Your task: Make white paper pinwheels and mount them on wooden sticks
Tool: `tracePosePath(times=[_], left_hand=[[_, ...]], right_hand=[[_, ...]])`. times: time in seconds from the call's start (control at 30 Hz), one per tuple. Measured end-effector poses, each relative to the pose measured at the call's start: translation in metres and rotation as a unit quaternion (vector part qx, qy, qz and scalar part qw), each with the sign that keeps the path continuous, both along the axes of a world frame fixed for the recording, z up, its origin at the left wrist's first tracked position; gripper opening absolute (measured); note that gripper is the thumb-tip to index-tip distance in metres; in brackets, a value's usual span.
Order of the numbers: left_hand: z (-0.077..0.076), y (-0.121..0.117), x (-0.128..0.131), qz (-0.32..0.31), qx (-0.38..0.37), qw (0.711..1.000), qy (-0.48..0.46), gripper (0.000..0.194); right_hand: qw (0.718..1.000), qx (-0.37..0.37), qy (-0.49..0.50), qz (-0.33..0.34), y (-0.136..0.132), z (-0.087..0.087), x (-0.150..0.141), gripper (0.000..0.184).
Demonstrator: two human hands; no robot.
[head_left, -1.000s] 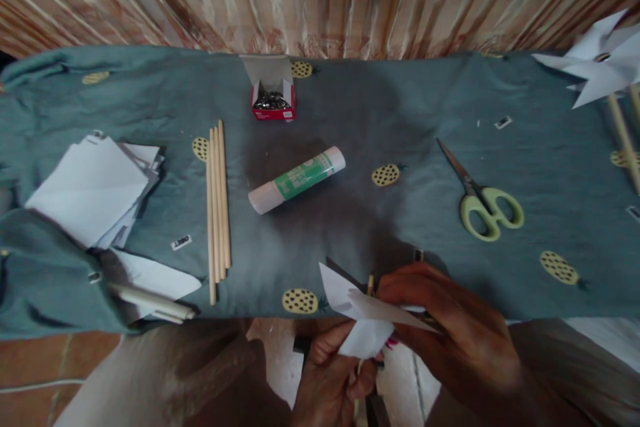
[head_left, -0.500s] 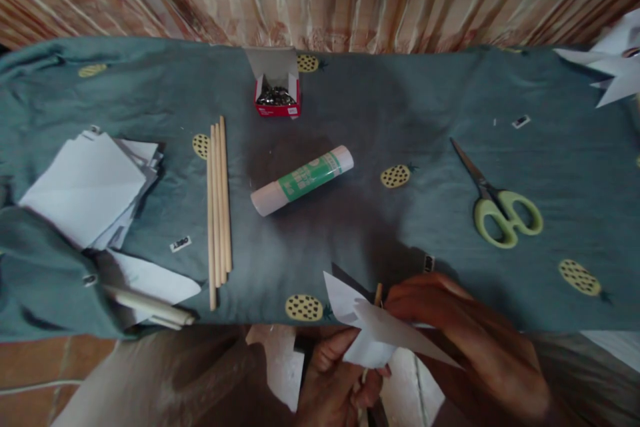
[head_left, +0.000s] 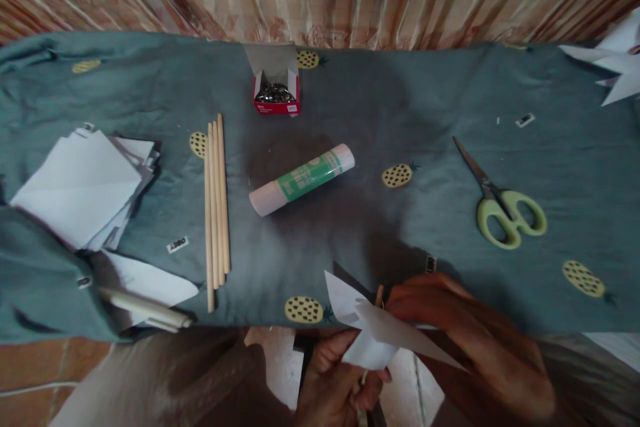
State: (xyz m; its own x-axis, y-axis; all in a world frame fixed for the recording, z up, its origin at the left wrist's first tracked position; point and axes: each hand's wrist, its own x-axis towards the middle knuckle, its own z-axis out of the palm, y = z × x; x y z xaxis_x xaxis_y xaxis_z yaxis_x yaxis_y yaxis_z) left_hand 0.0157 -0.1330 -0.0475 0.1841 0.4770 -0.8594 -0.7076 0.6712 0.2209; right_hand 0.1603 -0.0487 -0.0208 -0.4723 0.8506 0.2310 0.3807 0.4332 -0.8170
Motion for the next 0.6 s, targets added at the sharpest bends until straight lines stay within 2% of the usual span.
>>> tracePosePath(times=[0.13, 0.3, 0.43, 0.6], left_hand=[[0.0029, 0.0015, -0.0014, 0.003, -0.032, 0.999, 0.016, 0.029], [-0.0018, 0.0014, -0.003, -0.022, 0.004, 1.0, -0.004, 0.034], [-0.0058, -0.0015, -0.0029, -0.013, 0.018, 1.0, -0.01, 0.041], [-0.0025, 0.0001, -0.0033, -0.009, 0.013, 1.0, -0.024, 0.039]], right_hand=[[1.0, -0.017, -0.003, -0.016, 0.0022, 0.0027, -0.0019, 0.026], [0.998, -0.055, -0.014, -0.029, 0.0035, 0.0039, -0.0016, 0.016], [0.998, -0.054, -0.015, -0.027, 0.0037, 0.0035, -0.0014, 0.017], [0.999, -0.033, -0.008, -0.018, 0.002, 0.0009, -0.0016, 0.022]])
